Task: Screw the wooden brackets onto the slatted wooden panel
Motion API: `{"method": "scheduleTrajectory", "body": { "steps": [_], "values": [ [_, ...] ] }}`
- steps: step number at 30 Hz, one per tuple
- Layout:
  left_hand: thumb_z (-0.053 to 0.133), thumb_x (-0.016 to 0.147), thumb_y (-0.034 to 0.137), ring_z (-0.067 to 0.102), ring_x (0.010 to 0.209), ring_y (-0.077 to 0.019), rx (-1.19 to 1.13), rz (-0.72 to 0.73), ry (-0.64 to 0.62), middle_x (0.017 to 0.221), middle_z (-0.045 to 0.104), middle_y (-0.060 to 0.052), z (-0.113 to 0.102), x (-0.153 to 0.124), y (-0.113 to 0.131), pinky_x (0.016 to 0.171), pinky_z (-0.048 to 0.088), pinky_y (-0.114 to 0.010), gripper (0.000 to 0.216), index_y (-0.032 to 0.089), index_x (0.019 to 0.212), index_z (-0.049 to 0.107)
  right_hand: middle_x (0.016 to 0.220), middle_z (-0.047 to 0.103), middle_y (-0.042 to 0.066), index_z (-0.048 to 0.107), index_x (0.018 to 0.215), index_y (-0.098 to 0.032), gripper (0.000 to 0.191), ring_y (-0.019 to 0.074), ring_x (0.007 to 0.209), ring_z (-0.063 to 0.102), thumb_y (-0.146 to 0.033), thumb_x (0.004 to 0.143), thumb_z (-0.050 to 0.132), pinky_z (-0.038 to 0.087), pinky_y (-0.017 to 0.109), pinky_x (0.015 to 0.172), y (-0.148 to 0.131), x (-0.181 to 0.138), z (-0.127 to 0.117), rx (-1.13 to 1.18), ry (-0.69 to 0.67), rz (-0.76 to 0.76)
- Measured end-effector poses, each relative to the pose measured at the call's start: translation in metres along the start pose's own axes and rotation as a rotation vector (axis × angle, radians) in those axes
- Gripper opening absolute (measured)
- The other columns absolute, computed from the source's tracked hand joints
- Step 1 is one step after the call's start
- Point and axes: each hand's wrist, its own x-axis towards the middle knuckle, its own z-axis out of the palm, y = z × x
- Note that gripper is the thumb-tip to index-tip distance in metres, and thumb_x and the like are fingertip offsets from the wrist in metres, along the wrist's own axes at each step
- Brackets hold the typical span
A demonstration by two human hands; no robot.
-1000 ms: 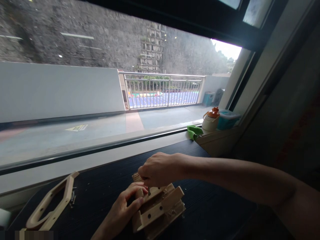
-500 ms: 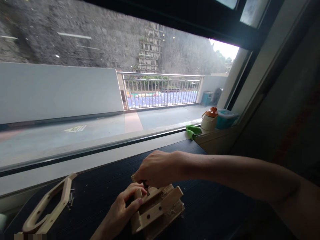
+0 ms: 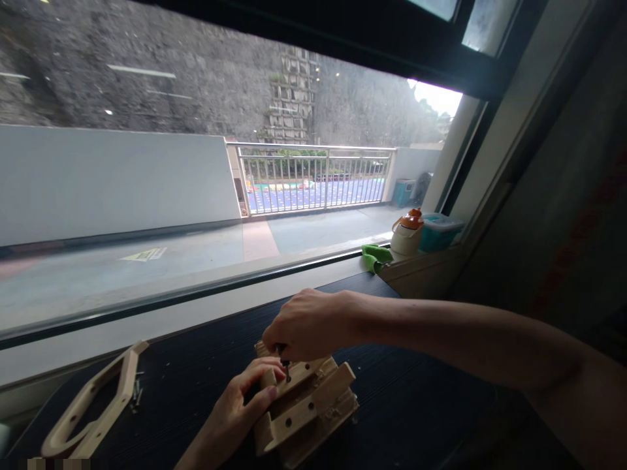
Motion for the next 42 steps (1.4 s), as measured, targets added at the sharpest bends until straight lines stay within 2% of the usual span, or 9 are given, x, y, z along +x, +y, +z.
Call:
{"method": "scheduleTrajectory", "body": {
  "steps": [4, 9, 17, 21, 25, 29, 33, 38, 42],
  "values": [
    [0.054, 0.083, 0.046, 0.058, 0.109, -0.0289, 0.007, -0.023, -0.009, 0.115, 0.065, -0.007, -0.001, 0.000, -0.002, 0.100, 0.041, -0.038, 0.030, 0.022, 0.094, 0.068, 0.090, 0.070, -0.001, 0.069, 0.099, -0.021, 0.021, 0.0139, 0.080, 0.060, -0.019, 0.088, 0.051, 0.031, 0.027, 0.055, -0.002, 0.000, -0.003, 0.012, -0.026, -0.039],
    [0.054, 0.083, 0.044, 0.056, 0.113, -0.0282, -0.006, 0.018, -0.006, 0.116, 0.064, -0.006, -0.001, 0.000, -0.003, 0.099, 0.041, -0.035, 0.027, 0.023, 0.092, 0.068, 0.097, 0.070, 0.004, 0.068, 0.104, -0.016, 0.023, 0.0164, 0.088, 0.062, -0.017, 0.091, 0.049, 0.030, 0.027, 0.055, 0.001, 0.003, 0.001, -0.026, -0.018, 0.001],
    [0.054, 0.084, 0.044, 0.059, 0.106, -0.0269, -0.003, 0.028, -0.005, 0.111, 0.066, -0.006, 0.000, 0.000, 0.000, 0.097, 0.043, -0.034, 0.027, 0.022, 0.090, 0.068, 0.093, 0.071, 0.008, 0.067, 0.102, -0.011, 0.029, 0.0185, 0.086, 0.064, -0.027, 0.096, 0.043, 0.031, 0.027, 0.055, 0.001, 0.005, 0.008, -0.016, 0.030, 0.056],
    [0.054, 0.083, 0.044, 0.059, 0.107, -0.0279, 0.001, 0.019, 0.001, 0.112, 0.066, -0.007, 0.000, 0.001, 0.002, 0.096, 0.044, -0.036, 0.028, 0.022, 0.090, 0.068, 0.091, 0.071, 0.006, 0.068, 0.098, -0.014, 0.025, 0.0192, 0.083, 0.064, -0.028, 0.091, 0.049, 0.029, 0.028, 0.052, -0.001, 0.003, 0.005, -0.051, 0.023, 0.066],
    [0.054, 0.082, 0.044, 0.058, 0.110, -0.0287, 0.006, 0.014, 0.009, 0.114, 0.065, -0.007, 0.000, 0.002, 0.002, 0.098, 0.043, -0.036, 0.027, 0.022, 0.089, 0.069, 0.092, 0.070, 0.002, 0.068, 0.099, -0.019, 0.019, 0.0168, 0.081, 0.062, -0.019, 0.087, 0.052, 0.029, 0.028, 0.052, -0.001, 0.000, 0.000, -0.056, 0.004, -0.005],
    [0.054, 0.082, 0.044, 0.058, 0.110, -0.0292, 0.015, 0.022, 0.014, 0.113, 0.066, -0.008, 0.000, 0.001, 0.000, 0.099, 0.043, -0.037, 0.028, 0.021, 0.089, 0.069, 0.093, 0.070, 0.004, 0.069, 0.098, -0.016, 0.020, 0.0166, 0.082, 0.062, -0.015, 0.089, 0.050, 0.030, 0.027, 0.052, -0.003, 0.001, 0.000, -0.065, -0.024, -0.010],
    [0.055, 0.083, 0.043, 0.056, 0.115, -0.0295, 0.009, 0.026, 0.018, 0.115, 0.066, -0.007, 0.000, 0.001, -0.001, 0.099, 0.043, -0.036, 0.026, 0.022, 0.089, 0.069, 0.094, 0.070, 0.007, 0.068, 0.102, -0.013, 0.022, 0.0179, 0.085, 0.063, -0.017, 0.091, 0.050, 0.032, 0.027, 0.053, -0.002, 0.003, 0.002, -0.061, -0.026, 0.011],
    [0.056, 0.082, 0.043, 0.058, 0.113, -0.0295, -0.002, 0.016, 0.025, 0.115, 0.066, -0.007, 0.001, 0.001, 0.001, 0.097, 0.045, -0.036, 0.026, 0.022, 0.088, 0.069, 0.093, 0.070, 0.010, 0.067, 0.103, -0.011, 0.026, 0.0198, 0.087, 0.065, -0.027, 0.093, 0.049, 0.034, 0.027, 0.056, 0.001, 0.002, 0.006, -0.028, 0.004, 0.055],
    [0.055, 0.082, 0.043, 0.058, 0.111, -0.0294, 0.006, 0.012, 0.025, 0.113, 0.066, -0.007, 0.001, 0.001, 0.001, 0.097, 0.045, -0.036, 0.027, 0.021, 0.089, 0.069, 0.089, 0.070, 0.010, 0.068, 0.100, -0.010, 0.028, 0.0206, 0.084, 0.065, -0.028, 0.094, 0.047, 0.033, 0.028, 0.053, -0.001, 0.001, 0.006, -0.038, 0.008, 0.076]
  ]
}}
